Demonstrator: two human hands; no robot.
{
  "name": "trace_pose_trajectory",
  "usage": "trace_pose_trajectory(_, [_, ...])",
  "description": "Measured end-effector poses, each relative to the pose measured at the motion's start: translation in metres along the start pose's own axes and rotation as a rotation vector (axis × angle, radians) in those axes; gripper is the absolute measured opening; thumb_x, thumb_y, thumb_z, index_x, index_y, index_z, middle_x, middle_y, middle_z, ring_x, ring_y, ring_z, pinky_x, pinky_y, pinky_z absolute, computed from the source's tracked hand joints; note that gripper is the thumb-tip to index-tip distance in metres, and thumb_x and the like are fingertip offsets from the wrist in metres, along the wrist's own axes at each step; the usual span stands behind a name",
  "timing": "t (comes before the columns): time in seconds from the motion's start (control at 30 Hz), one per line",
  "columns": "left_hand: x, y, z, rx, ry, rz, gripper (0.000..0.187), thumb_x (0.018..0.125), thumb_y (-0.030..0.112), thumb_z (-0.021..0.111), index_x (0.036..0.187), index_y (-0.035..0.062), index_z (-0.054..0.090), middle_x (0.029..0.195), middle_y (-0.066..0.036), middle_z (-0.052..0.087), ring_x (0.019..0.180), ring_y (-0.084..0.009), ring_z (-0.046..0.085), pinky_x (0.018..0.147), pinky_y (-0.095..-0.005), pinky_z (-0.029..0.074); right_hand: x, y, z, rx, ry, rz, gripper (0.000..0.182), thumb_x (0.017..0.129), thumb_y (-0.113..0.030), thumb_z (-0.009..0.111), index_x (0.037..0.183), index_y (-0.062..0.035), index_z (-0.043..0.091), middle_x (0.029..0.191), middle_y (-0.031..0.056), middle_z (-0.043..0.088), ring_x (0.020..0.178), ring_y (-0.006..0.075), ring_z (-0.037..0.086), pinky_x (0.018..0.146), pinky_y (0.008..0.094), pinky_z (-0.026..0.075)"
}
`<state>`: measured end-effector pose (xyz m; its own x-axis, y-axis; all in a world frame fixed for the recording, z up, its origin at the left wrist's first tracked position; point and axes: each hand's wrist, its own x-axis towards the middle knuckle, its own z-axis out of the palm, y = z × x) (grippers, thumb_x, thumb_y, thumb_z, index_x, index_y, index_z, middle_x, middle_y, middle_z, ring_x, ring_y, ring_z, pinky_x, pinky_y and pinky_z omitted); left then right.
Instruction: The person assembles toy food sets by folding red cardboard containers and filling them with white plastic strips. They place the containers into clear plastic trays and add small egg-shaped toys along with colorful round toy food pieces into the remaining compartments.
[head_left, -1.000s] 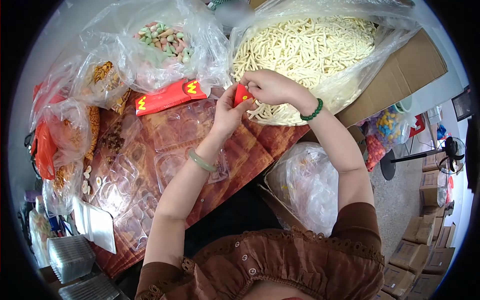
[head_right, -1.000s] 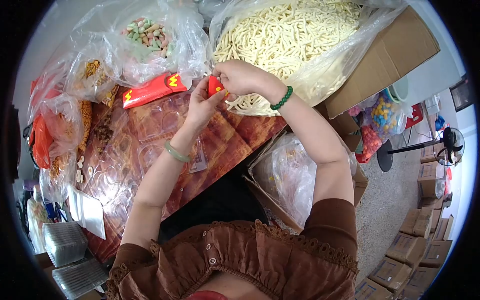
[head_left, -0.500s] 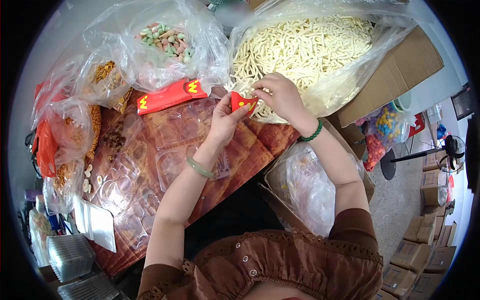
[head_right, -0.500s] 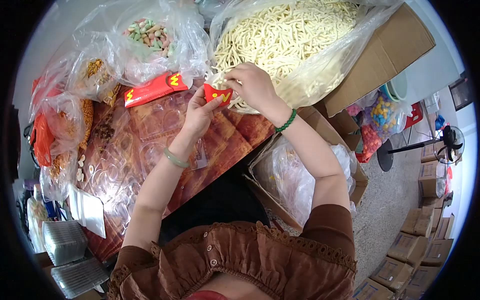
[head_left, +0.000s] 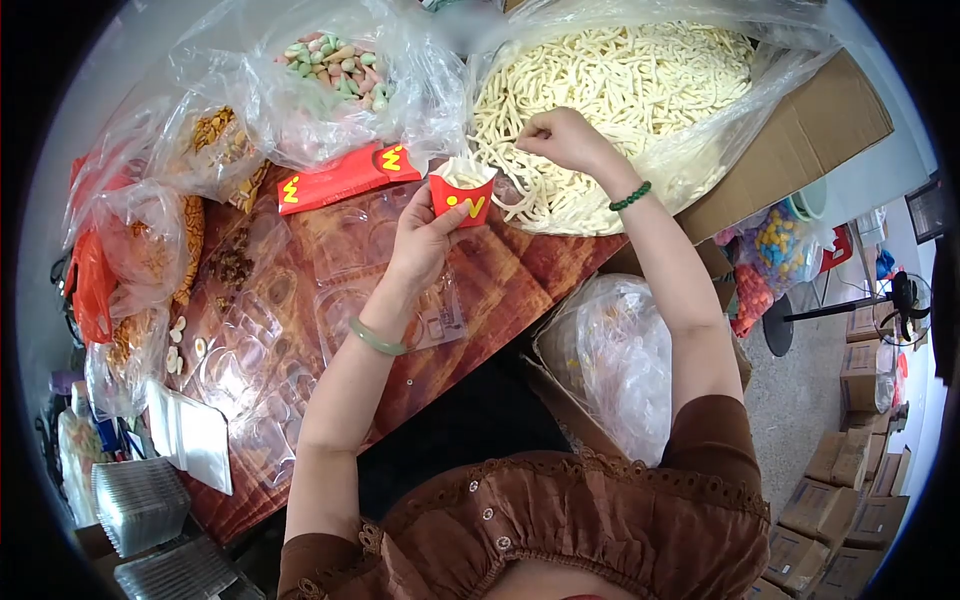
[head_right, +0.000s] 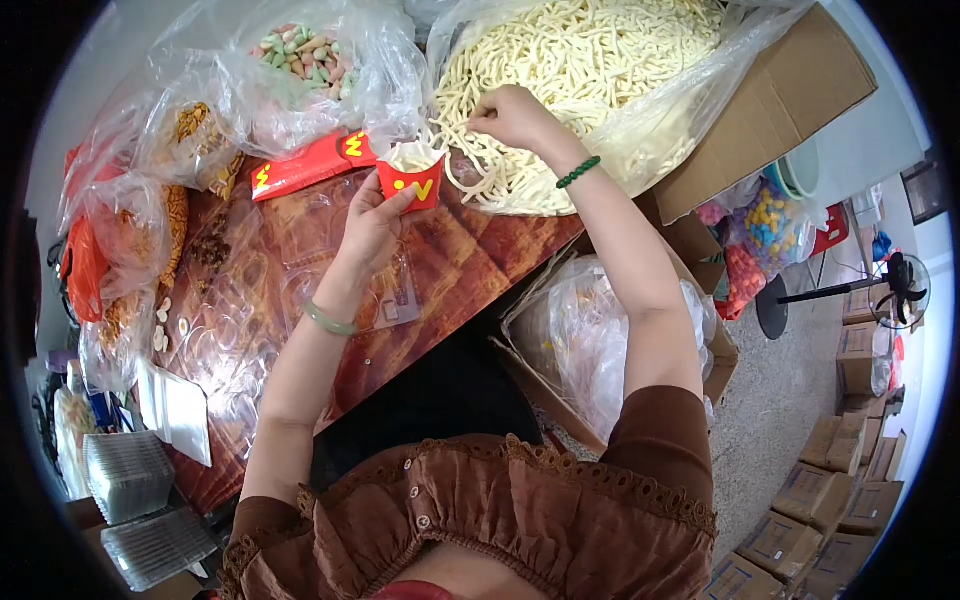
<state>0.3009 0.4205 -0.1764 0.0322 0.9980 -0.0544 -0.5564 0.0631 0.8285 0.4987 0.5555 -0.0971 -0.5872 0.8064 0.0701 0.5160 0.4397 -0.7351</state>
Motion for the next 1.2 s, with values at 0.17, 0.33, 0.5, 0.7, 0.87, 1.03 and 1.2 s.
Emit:
trace_pose_trajectory(0.17, [-0.005,0.008,0.002,-0.044,-0.014,-0.003,0.04,0.088,0.003,0.058,0.126,0.0053,0.044,0.118,-0.008,0.057,0.103,-0.0191,0.059,0.082,-0.0327,0.054,0.011,0.045,0.044,-0.639,-0.071,0.197,0.026,0.07,-0.027,0.076,0.074,-0.0021,0.069,0.073,0.0156,0.066,0.067,0.0276,0.063,0.065,0.0353,0.05])
trace_pose_trajectory(0.33, [-0.011,0.008,-0.004,-0.039,0.015,-0.026,0.039,0.088,0.003,0.058,0.125,0.0061,0.046,0.117,-0.007,0.057,0.102,-0.0184,0.06,0.083,-0.0323,0.053,0.006,0.036,0.049,-0.532,-0.054,0.401,0.015,0.07,-0.012,0.058,0.064,-0.0003,0.064,0.071,0.0187,0.064,0.064,0.0307,0.063,0.063,0.0373,0.05])
trace_pose_trajectory(0.5, [-0.012,0.005,-0.009,-0.022,0.03,-0.035,0.04,0.087,0.004,0.06,0.124,0.0067,0.046,0.116,-0.005,0.057,0.101,-0.0169,0.059,0.082,-0.0312,0.053,-0.007,0.032,0.038,-0.332,0.273,0.048,0.013,0.079,-0.014,0.06,0.08,-0.0014,0.06,0.071,0.0136,0.062,0.062,0.0237,0.061,0.06,0.0328,0.049])
trace_pose_trajectory(0.7, [-0.011,-0.002,-0.004,0.049,0.063,-0.032,0.039,0.087,0.004,0.061,0.123,0.0057,0.046,0.114,-0.005,0.057,0.099,-0.0158,0.059,0.08,-0.0303,0.054,-0.034,-0.052,0.064,-0.375,0.313,-0.536,0.009,0.084,-0.009,0.059,0.086,-0.0022,0.054,0.076,0.0113,0.062,0.065,0.025,0.061,0.059,0.0318,0.048])
trace_pose_trajectory(0.87, [-0.017,0.002,-0.007,-0.004,0.081,0.027,0.04,0.086,0.002,0.06,0.124,0.0043,0.045,0.113,-0.006,0.056,0.099,-0.0149,0.058,0.08,-0.029,0.054,-0.036,-0.06,0.085,-0.069,-0.021,-0.208,0.014,0.086,-0.009,0.053,0.096,0.0001,0.058,0.074,0.0122,0.063,0.066,0.0199,0.062,0.059,0.0311,0.048])
trace_pose_trajectory(1.03, [-0.028,0.001,-0.012,0.086,0.095,0.052,0.042,0.086,-0.001,0.059,0.125,0.002,0.044,0.115,-0.006,0.056,0.102,-0.0149,0.057,0.084,-0.0284,0.052,-0.024,-0.075,0.076,0.177,-0.457,0.193,0.014,0.085,-0.007,0.054,0.095,-0.0005,0.061,0.072,0.0089,0.062,0.066,0.014,0.06,0.059,0.0295,0.047])
trace_pose_trajectory(1.2, [-0.035,0.013,-0.027,0.04,0.089,0.175,0.043,0.086,-0.003,0.058,0.126,0.0014,0.044,0.118,-0.008,0.055,0.104,-0.0156,0.057,0.087,-0.0294,0.051,-0.034,-0.085,0.084,-0.2,0.03,-0.389,0.017,0.081,-0.009,0.06,0.096,-0.001,0.063,0.078,0.013,0.063,0.068,0.023,0.062,0.062,0.0319,0.048])
